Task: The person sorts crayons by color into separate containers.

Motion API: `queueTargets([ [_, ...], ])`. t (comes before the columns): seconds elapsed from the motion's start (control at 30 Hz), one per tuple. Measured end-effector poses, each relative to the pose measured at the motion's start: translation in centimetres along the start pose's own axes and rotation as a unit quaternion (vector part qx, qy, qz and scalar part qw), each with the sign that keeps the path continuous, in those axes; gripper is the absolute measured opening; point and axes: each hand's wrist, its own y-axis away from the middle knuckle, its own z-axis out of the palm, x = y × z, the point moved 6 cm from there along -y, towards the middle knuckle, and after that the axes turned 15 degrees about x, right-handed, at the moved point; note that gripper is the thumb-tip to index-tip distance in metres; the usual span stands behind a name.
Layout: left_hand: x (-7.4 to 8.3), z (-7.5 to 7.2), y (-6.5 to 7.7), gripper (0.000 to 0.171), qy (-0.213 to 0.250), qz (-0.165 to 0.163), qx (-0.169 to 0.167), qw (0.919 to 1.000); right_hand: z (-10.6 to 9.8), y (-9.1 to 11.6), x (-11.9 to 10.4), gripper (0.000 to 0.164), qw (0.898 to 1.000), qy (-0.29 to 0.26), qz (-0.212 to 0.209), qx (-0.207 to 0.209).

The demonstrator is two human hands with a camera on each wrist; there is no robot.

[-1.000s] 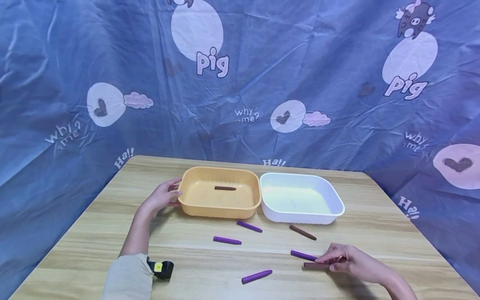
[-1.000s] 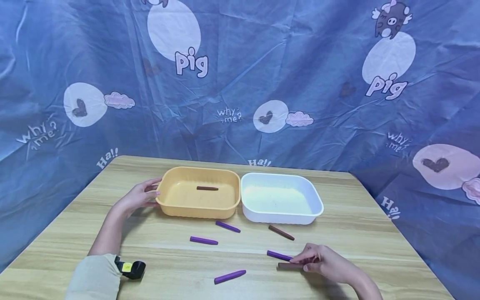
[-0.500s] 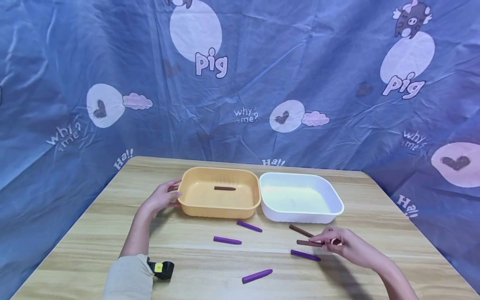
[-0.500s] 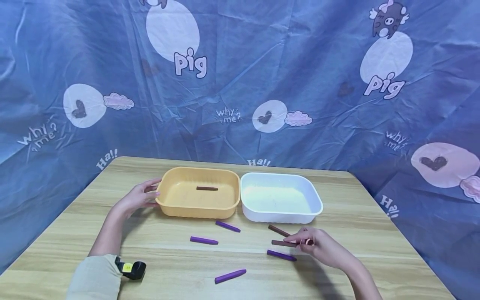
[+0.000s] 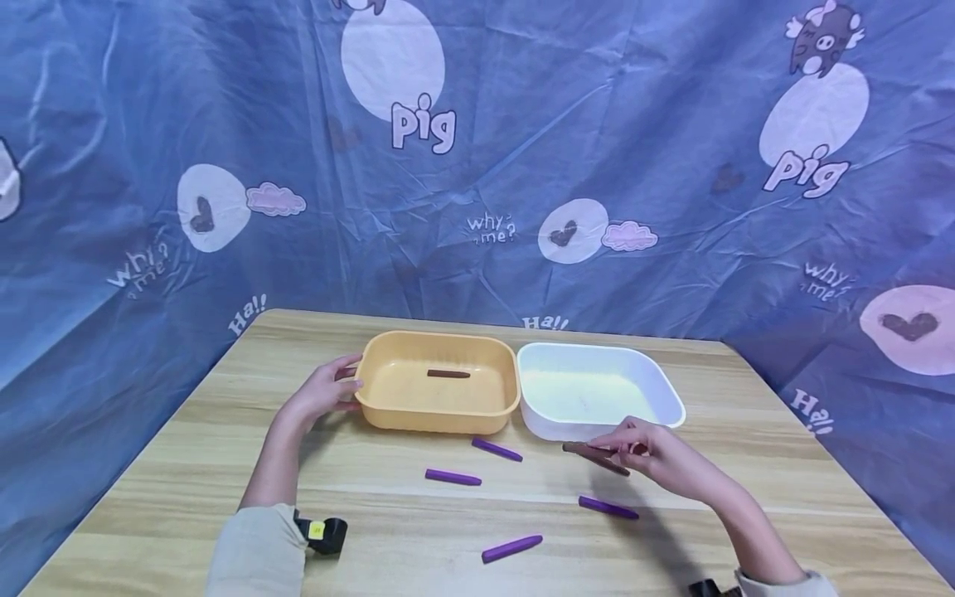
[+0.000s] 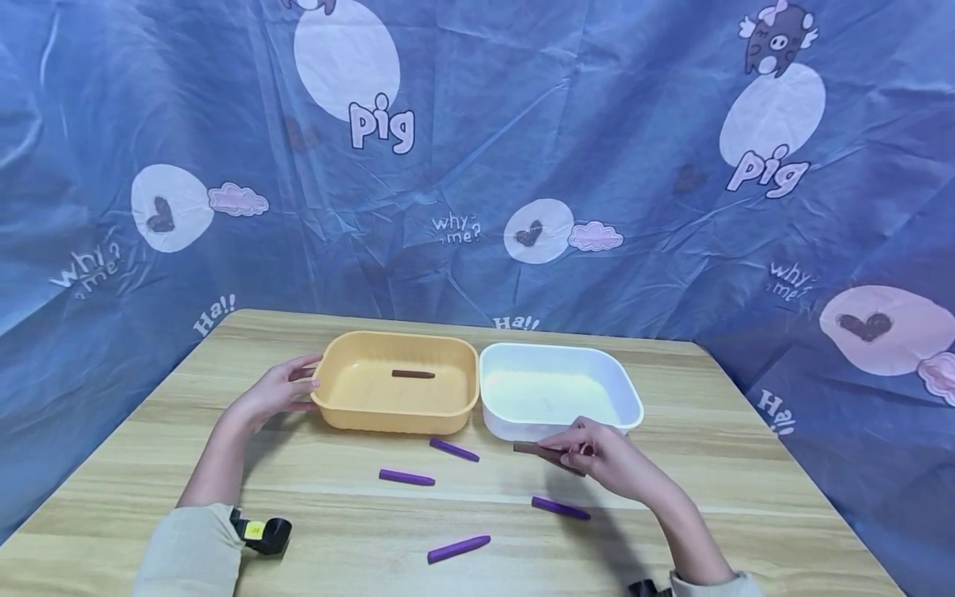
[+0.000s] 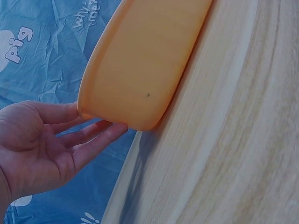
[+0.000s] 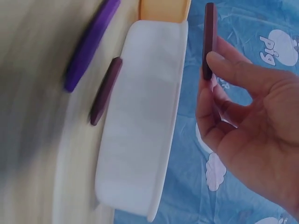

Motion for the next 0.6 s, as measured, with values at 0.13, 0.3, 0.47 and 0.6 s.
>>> queueTargets([
  [0.13,-0.1,-0.1,-0.1,0.057,0.0,0.0,0.0,1.0,0.0,-1.0,-0.3,0.031,1.0,0.024,-0.005,0.013],
  [0.3,-0.1,-0.1,-0.3,0.056,-0.002,0.0,0.0,1.0,0.2,-2.1,-0.7,0.03,0.999,0.045,0.003,0.019],
  [0.47,-0.1,-0.2,-0.3,0.056,-0.005,0.001,-0.002,1.0,0.5,-3.5,-0.9,0.026,0.998,0.059,0.015,0.03],
  [0.6,-0.1,-0.2,-0.3,0.057,-0.003,0.001,-0.003,1.0,0.9,-4.7,-0.8,0.025,0.997,0.065,0.032,0.04],
])
